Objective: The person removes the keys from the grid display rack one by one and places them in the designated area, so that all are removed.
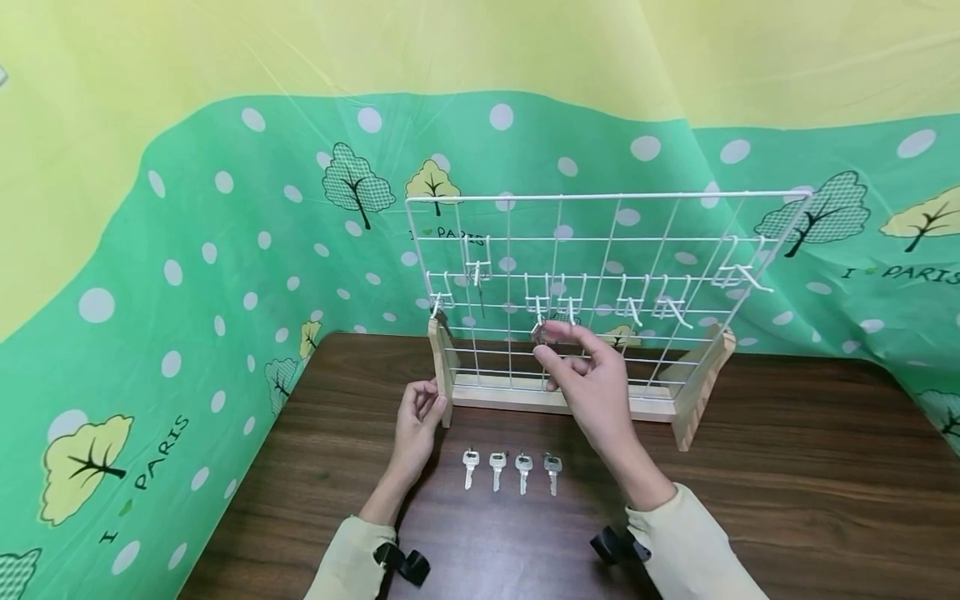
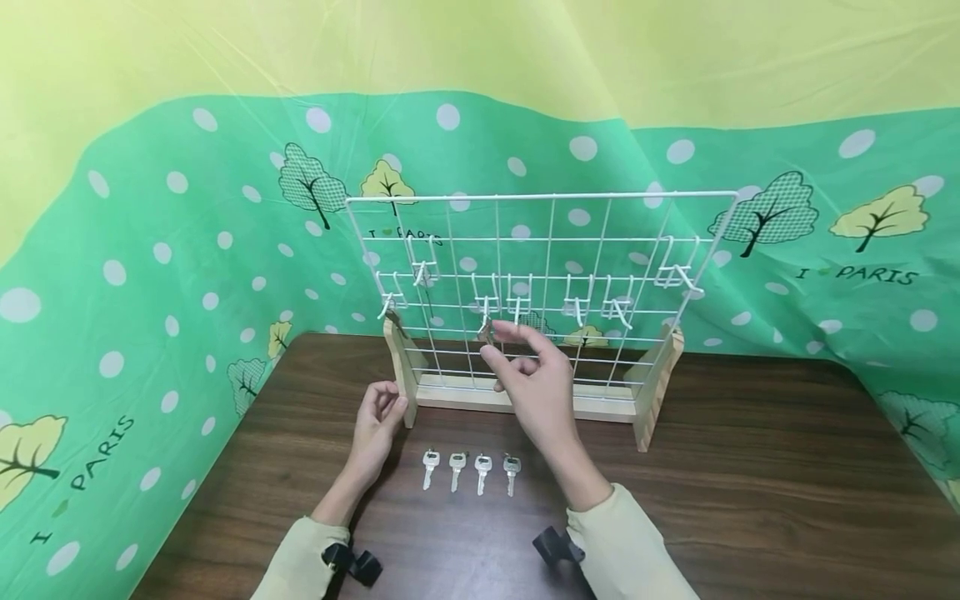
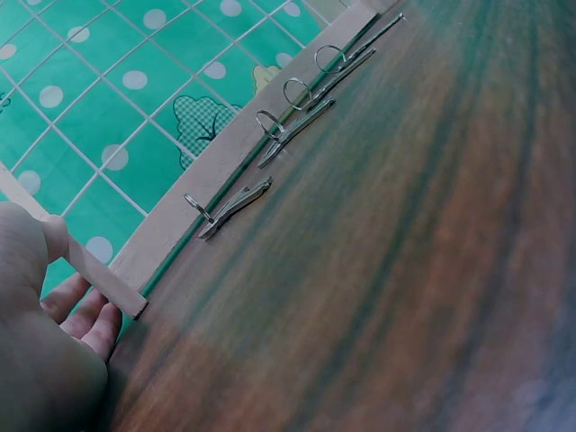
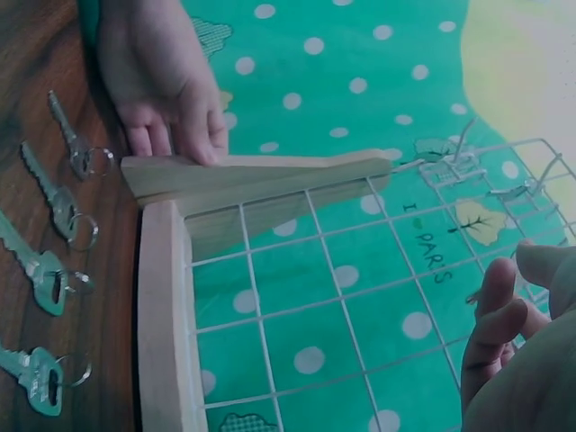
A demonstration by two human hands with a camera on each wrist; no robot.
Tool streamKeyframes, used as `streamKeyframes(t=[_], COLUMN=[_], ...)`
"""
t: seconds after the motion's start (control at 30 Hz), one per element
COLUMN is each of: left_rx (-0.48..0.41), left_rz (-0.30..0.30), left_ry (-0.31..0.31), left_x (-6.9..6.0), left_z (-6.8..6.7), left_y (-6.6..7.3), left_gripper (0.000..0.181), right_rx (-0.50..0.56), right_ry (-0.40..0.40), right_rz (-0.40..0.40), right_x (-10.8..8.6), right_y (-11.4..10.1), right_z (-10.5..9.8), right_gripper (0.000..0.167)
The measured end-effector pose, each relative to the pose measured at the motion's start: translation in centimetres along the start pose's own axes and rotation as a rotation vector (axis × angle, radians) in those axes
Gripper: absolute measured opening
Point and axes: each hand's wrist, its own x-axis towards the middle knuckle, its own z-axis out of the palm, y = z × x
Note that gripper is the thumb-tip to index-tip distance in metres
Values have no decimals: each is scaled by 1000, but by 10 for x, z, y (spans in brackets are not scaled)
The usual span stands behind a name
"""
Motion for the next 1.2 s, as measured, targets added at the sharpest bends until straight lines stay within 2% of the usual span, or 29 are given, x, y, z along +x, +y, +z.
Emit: streamKeyframes(t=[0.17,0.4,0.67,1.2], left_rx=[1,7,-4,-4], left_rz=[-4,-1,-2,-4], left_ry=[3,-1,13,20], left_x=[0,1,0,0], left_z=[0,0,1,2], left_y=[0,-1,-1,0], left_gripper=[23,23,22,22], right_rx=[2,74,111,142], right_ry=[2,-19,-19,-68], right_rz=[-3,-13,20,39], right_x=[3,5,4,-1], right_y=[-4,-8,-11,-22], right_z=[4,8,9,5], right_gripper=[36,32,14,10])
